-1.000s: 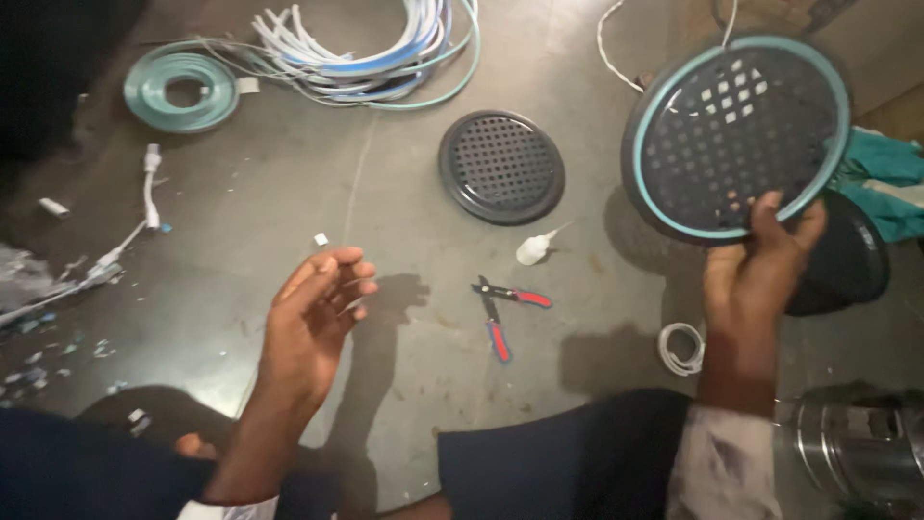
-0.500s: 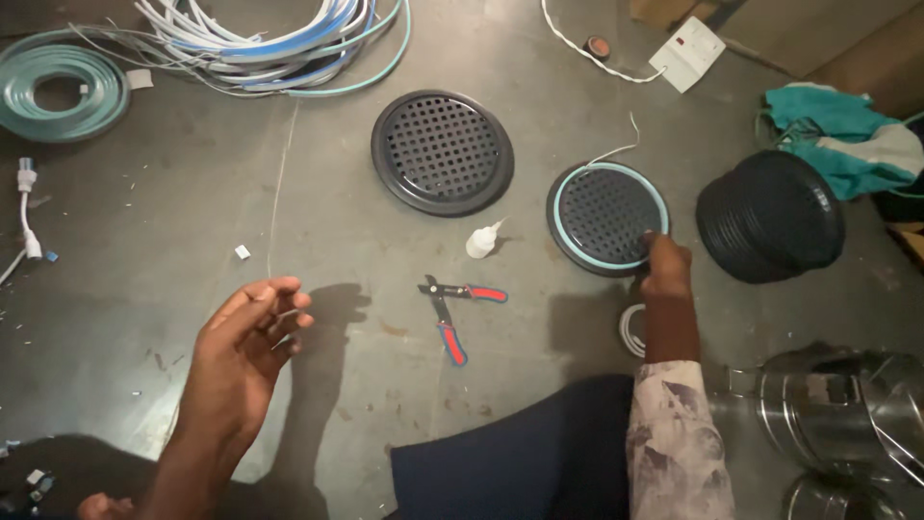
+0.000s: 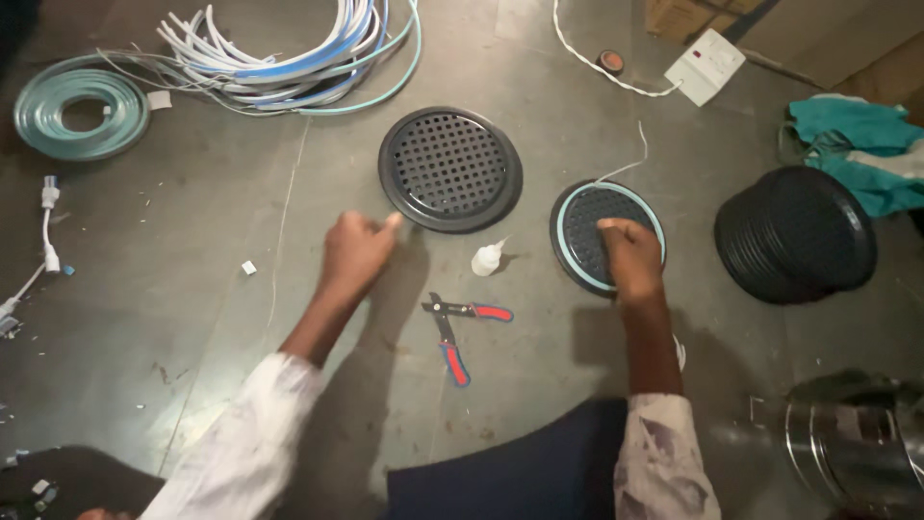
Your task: The person sits on the floor and assembles LED light strips onto circular perforated plastic trays. They apply glue from a white bottle along the edge of the tray, press the light strip into place, and use wire cutters to trim the excess strip. The person repeats this process on multiple trays.
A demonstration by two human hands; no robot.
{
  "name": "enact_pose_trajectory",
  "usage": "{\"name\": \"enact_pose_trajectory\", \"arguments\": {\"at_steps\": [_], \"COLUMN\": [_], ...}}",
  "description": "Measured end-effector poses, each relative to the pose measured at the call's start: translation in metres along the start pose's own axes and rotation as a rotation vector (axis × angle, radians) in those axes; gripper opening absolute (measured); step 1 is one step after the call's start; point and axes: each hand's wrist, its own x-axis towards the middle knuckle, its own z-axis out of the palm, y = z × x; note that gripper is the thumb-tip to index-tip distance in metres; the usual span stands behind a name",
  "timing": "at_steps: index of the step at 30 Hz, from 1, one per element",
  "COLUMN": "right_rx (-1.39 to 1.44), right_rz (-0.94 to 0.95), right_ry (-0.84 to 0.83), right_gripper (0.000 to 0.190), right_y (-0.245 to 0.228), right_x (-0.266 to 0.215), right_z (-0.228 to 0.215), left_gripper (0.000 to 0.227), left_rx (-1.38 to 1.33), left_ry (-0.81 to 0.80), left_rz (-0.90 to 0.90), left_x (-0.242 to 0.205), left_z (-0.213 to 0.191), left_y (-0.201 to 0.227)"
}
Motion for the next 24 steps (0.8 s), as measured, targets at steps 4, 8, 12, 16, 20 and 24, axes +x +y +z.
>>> {"name": "enact_pose_trajectory", "arguments": {"at_steps": [4, 8, 12, 16, 20, 24], "right_rx": [-0.004, -0.018, 0.003, 0.027, -0.092, -0.14], "right_rz": [0.026, 0.078, 0.021, -0.019, -0.425, -0.663], "right_ry": [0.033, 0.051, 0.098, 0.238, 0.389, 0.411], "right_gripper": [0.016, 0.017, 0.015, 0.011, 0.015, 0.017], "right_y": [-0.018, -0.027, -0.028, -0.029, -0.048, -0.091], "right_x": [-0.011, -0.015, -0.016, -0.014, -0.025, -0.074], "right_z": [0.004, -0.001, -0.009, -0.018, -0.019, 0.008], "left_gripper": [0.09, 0.096, 0.097, 0.063, 0.054, 0.053], "left_rx": [0.03, -0.139, -0.419, -0.527, -0.513, -0.508], "left_ry": [0.15, 0.125, 0.268, 0.287, -0.021, -0.271], "left_rz": [-0.159, -0.36, -0.133, -0.075, -0.095, -0.379], "left_x": [0.041, 0.043, 0.038, 0.027, -0.009, -0.062], "left_z": [0.045, 0.049, 0.025, -0.051, -0.137, -0.162], "left_y": [0.051, 0.068, 0.068, 0.039, -0.017, -0.076]}}
